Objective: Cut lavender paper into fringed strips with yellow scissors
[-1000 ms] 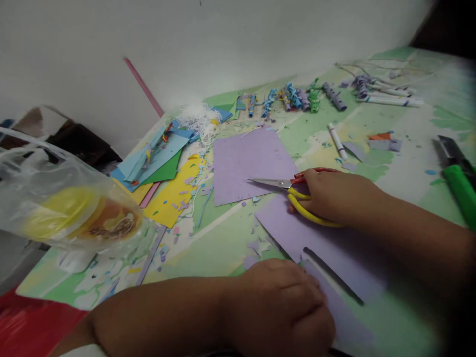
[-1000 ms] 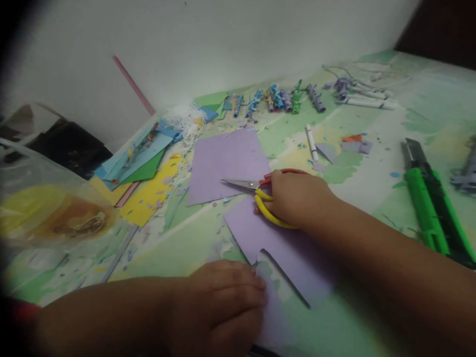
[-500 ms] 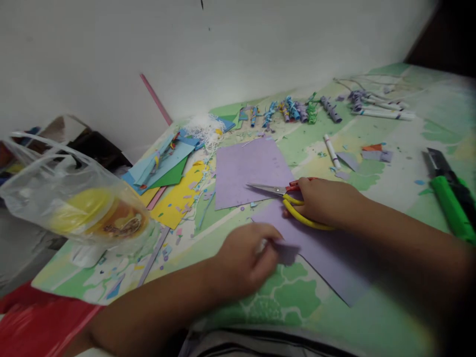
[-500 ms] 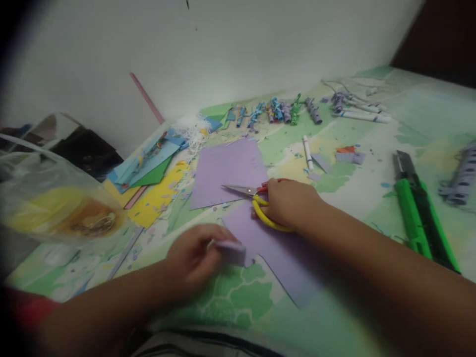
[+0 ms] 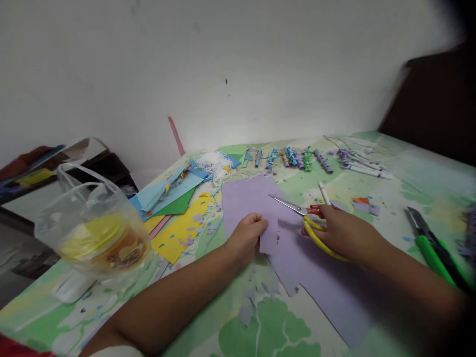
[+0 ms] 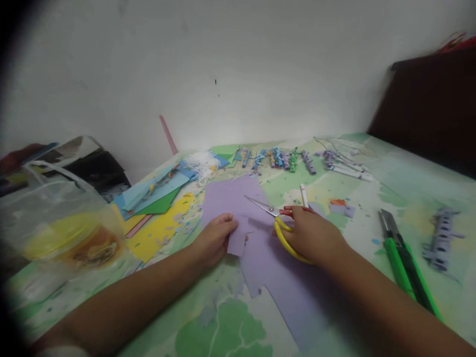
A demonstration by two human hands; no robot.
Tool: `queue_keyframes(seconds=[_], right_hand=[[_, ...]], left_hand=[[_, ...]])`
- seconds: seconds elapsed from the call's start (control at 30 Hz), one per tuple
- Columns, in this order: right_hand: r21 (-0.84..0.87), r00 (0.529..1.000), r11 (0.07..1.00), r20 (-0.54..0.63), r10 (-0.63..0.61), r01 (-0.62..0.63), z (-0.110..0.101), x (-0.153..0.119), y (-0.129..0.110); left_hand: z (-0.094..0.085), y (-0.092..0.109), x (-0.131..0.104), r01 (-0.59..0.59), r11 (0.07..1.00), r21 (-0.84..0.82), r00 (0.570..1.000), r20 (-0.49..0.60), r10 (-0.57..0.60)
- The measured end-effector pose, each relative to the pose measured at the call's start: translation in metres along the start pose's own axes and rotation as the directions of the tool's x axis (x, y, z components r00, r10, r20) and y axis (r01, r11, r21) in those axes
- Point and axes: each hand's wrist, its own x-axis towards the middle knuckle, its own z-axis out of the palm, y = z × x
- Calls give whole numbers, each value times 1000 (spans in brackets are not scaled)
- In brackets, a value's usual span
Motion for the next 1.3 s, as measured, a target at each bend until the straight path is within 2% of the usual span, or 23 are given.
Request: queue_keyframes(seconds=[0.13, 0.23, 0.37, 0.47, 0.63, 0.87, 1.03, 1.17, 1.3], right_hand=[[43, 998, 999, 56, 6, -8, -10, -11, 11], [122, 995, 992, 90, -50, 38, -6, -29, 17], [117, 993, 986, 3, -119, 118, 11, -53, 27], [96, 994, 990, -13, -105, 106, 20, -61, 33], [103, 990, 986, 31, -138, 134, 21, -60, 35], [129, 985, 976, -12, -173, 173, 26, -51, 44], [122, 973, 965, -20, -231, 232, 25, -50, 40], [110, 974, 969, 25, -226, 222, 23, -51, 37], [120, 976, 969, -22, -216, 217, 27, -50, 39]], left_hand=[[5, 7, 10, 76, 995, -68, 994, 80, -71], [5, 9, 10, 96, 987, -132, 991, 108, -82], [1, 6, 5, 104, 972, -211, 985, 156, -72], [-1, 1, 1, 118, 962, -245, 974, 219, -64], [1, -6, -5, 111, 974, -198, 962, 268, -55], [2, -10, -3, 171, 952, -254, 971, 209, -119], [1, -12, -2, 165, 968, -187, 984, 104, -148], [1, -11, -4, 202, 948, -245, 973, 164, -165], [-1, -14, -3, 226, 944, -242, 953, 255, -163]])
